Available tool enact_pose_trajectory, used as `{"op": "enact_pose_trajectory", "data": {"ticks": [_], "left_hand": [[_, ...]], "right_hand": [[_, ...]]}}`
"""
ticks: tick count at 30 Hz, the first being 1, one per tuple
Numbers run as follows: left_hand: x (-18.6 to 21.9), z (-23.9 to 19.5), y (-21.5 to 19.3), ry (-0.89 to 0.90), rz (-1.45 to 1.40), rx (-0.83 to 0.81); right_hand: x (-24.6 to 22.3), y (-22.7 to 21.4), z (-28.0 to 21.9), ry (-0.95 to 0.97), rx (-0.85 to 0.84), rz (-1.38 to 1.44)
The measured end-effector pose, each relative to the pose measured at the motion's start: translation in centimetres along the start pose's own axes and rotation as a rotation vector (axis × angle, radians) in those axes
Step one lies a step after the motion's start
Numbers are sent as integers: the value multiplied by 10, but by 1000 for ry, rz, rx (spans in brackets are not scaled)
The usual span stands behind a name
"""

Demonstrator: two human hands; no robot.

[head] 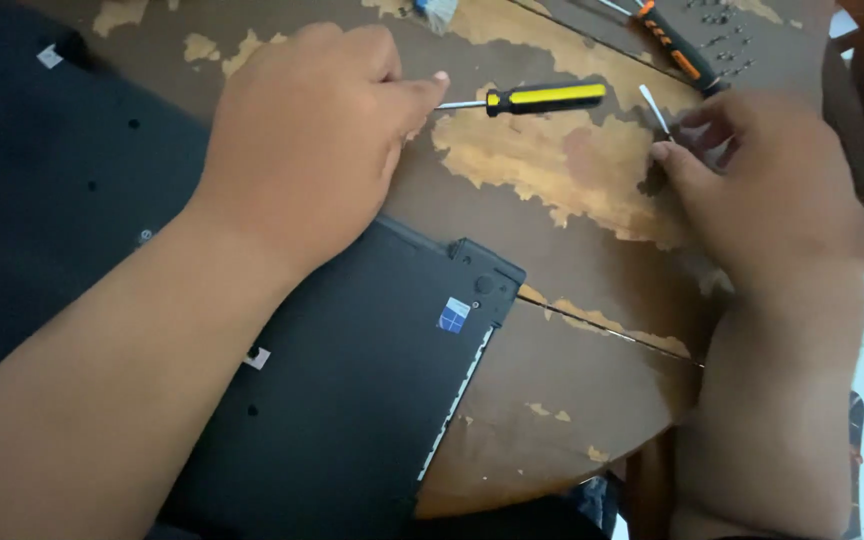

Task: The person places the bottom cover onto a laptop and secures it by screwing in multiple screws using different screwdrivers. The laptop is held steady on a table while the person works on the underside.

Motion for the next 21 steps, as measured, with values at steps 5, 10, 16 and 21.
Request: {"op": "enact_pose_trajectory", "data": {"ticks": [5,10,16,21], "left_hand": [[-2,-1,14,-12,-44,-7],[-5,-2,24,-32,-70,-72],[-9,0,34,-62,-187,-120],[-12,3,33,-82,-239,-162]], "right_hand": [[10,10,1,-188,15,-63],[-14,-11,-19,-157,156,564],[-34,3,-7,-145,31,377],[-54,1,1,-185,-51,91]]}}
Point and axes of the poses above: each hand's wrist, its own z-axis towards the middle knuckle, its own y-axis out of the palm, x = y × z, the point moved 9 cm from there along z, towards the middle knuckle, and after that the axes turned 8 degrees about z, right-handed, at the moved point
